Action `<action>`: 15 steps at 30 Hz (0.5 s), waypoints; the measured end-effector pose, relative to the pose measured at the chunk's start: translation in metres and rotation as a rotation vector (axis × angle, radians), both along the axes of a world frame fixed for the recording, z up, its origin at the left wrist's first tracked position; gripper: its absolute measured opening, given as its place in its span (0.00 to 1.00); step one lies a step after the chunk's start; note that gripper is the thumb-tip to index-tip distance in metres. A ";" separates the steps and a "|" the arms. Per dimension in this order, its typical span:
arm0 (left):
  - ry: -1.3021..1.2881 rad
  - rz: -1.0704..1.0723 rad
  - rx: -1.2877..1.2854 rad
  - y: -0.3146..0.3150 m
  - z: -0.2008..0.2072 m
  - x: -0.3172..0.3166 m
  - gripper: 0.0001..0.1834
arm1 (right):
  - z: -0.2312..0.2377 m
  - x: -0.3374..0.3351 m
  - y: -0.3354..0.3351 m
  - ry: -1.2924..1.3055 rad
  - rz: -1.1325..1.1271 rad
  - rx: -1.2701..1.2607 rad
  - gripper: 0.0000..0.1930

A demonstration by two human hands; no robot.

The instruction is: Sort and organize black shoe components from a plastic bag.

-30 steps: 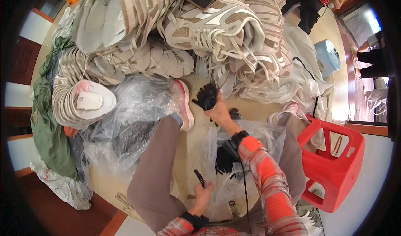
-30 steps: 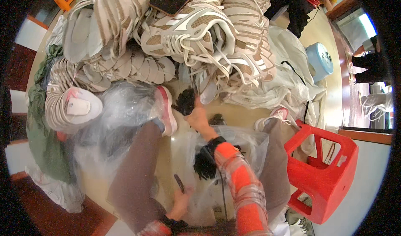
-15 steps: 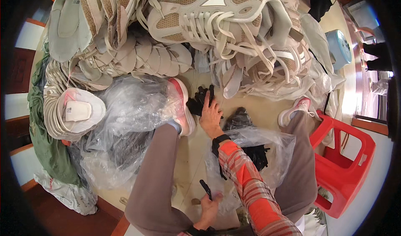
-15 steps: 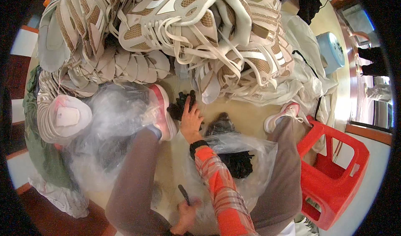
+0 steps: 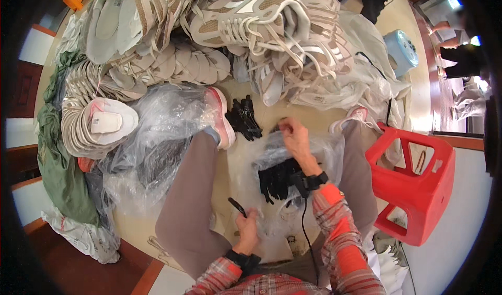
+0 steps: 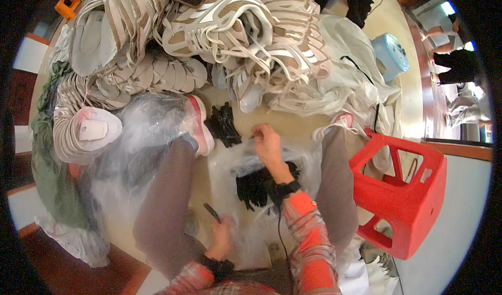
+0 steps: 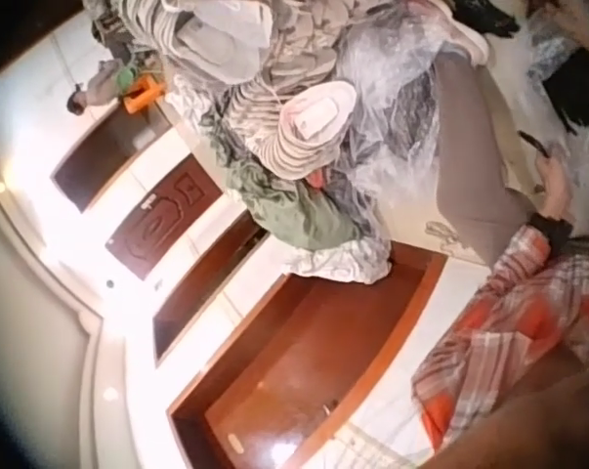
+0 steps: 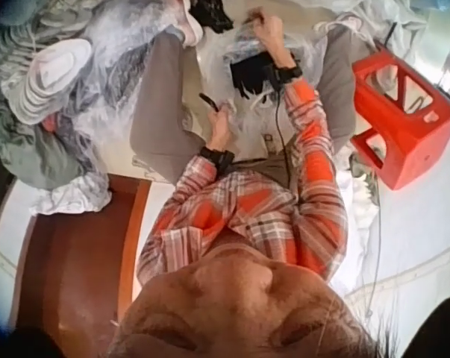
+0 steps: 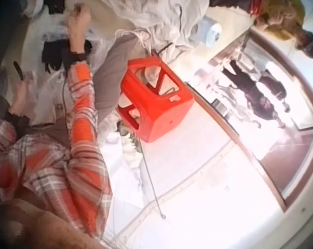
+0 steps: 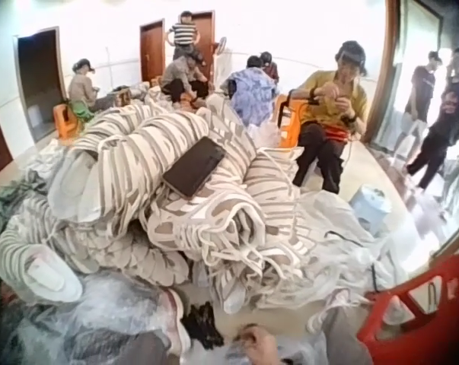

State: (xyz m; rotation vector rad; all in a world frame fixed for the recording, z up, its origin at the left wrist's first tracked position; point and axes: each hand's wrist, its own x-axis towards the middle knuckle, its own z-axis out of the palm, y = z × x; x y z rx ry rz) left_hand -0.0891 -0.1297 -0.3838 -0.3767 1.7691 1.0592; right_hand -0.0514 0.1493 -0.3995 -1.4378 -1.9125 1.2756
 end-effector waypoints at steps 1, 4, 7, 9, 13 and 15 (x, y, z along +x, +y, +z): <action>0.049 0.058 0.041 0.005 0.005 -0.004 0.11 | 0.009 0.016 -0.006 0.013 0.012 -0.077 0.10; 0.016 0.100 0.103 0.005 0.005 -0.015 0.09 | -0.013 0.077 -0.039 -0.112 0.388 -0.108 0.09; 0.117 0.038 0.029 0.022 0.033 -0.027 0.08 | -0.018 0.121 -0.063 -0.825 0.871 -0.286 0.10; 0.209 0.101 0.142 0.015 0.028 -0.029 0.08 | -0.014 0.134 -0.078 -0.863 0.926 -0.305 0.10; 0.206 0.044 0.248 0.025 0.035 -0.017 0.08 | -0.071 0.145 -0.079 -0.599 0.441 -0.092 0.16; 0.267 0.008 0.201 0.027 0.043 -0.018 0.09 | -0.075 0.105 -0.088 -0.740 0.200 -0.202 0.22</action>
